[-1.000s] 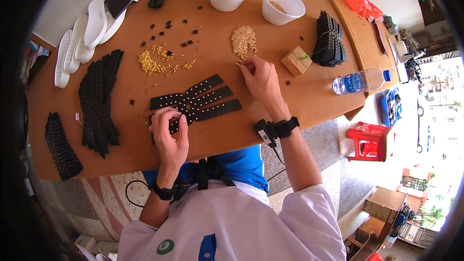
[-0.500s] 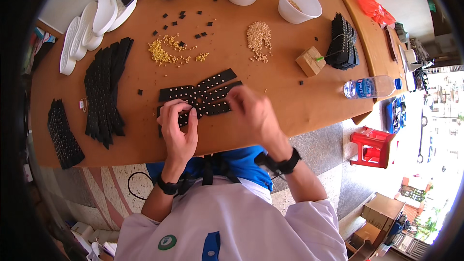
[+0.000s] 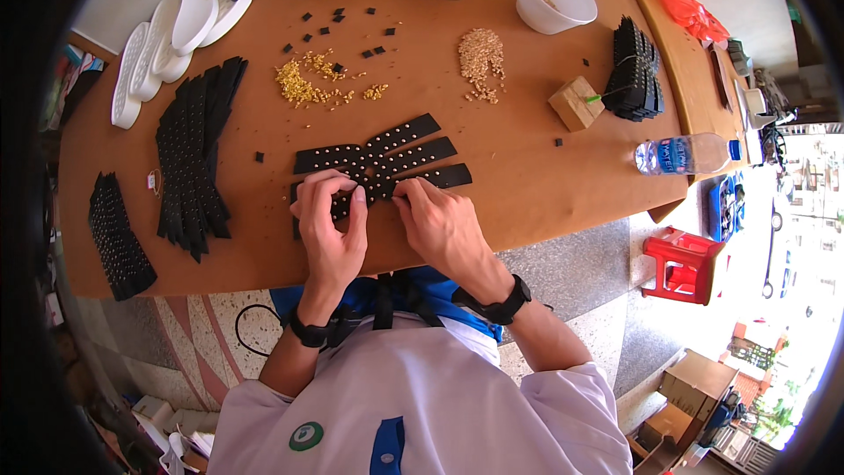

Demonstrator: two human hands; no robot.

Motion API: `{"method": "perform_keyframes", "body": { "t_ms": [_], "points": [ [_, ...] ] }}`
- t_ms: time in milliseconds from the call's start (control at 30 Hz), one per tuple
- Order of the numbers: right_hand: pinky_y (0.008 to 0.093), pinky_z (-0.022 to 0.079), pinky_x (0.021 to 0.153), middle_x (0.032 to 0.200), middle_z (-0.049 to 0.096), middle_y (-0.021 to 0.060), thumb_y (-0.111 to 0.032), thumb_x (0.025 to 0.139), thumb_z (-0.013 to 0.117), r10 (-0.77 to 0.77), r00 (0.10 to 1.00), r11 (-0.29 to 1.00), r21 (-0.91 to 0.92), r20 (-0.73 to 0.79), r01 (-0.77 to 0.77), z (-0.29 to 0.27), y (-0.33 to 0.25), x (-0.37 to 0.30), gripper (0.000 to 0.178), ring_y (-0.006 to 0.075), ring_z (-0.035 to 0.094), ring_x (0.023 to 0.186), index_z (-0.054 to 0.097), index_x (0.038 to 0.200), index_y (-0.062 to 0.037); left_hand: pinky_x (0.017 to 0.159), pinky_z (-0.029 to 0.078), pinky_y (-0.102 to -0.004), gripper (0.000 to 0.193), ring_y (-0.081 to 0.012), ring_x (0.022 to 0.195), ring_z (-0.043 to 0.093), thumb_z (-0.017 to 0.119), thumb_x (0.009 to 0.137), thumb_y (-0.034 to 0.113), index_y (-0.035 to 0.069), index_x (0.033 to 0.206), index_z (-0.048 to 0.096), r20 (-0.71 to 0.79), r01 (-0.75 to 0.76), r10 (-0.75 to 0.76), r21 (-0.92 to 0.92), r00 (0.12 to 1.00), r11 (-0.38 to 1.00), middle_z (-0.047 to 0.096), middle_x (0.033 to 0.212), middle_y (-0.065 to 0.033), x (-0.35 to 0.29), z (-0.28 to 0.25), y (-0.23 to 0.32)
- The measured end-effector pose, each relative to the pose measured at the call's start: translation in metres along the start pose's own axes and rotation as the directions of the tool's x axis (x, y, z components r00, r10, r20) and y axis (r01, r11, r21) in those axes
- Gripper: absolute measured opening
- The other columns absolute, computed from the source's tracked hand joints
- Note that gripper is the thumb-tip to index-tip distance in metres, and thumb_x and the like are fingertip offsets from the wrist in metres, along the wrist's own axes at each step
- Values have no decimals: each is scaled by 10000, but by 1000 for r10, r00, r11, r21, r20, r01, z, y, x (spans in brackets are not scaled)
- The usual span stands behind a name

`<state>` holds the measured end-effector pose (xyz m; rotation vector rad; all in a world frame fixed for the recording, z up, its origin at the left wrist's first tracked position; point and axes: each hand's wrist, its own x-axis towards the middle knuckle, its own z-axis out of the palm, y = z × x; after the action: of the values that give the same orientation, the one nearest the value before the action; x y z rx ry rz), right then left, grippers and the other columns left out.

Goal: Placing and pressing decorative metal studs onto leather straps for shoe assembly.

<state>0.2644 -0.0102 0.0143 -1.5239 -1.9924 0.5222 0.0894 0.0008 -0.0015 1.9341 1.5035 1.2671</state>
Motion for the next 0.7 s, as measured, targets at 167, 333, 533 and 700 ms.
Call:
{"method": "perform_keyframes", "body": {
  "t_ms": [167,333,533,700],
  "points": [
    [380,574,643,894,727,144,-23,914,723,26,997,997,79,-67,-21,-6,-3,1,105,324,726,747,687,1013,-14,933,398,-398,132,-259,1011,608,712,922,49,58,1032,640,2,8,-8,1,1000,1000,655,1093,-74,0,1,0],
    [350,526,589,787,666,130,-78,945,720,175,957,978,151,-230,-142,-33,6,4,110,243,657,624,674,1012,-4,933,405,-400,134,-265,1002,611,713,916,41,61,1025,638,-10,22,-22,-6,1000,1000,657,1086,-77,0,1,1],
    [339,528,634,724,659,132,-144,952,725,346,910,938,97,-229,-333,-71,62,41,175,212,639,622,704,992,25,961,399,-409,136,-270,1034,607,700,935,52,62,1049,625,12,4,-4,-13,1000,1000,650,1093,-83,1,0,3],
    [343,547,691,782,717,150,-152,925,733,288,937,955,134,-198,-265,-67,91,75,213,225,683,707,723,997,48,970,392,-417,130,-265,1046,604,693,943,61,64,1050,620,14,16,-16,-1,1000,1000,646,1094,-79,-1,-1,3]
  ]
}}
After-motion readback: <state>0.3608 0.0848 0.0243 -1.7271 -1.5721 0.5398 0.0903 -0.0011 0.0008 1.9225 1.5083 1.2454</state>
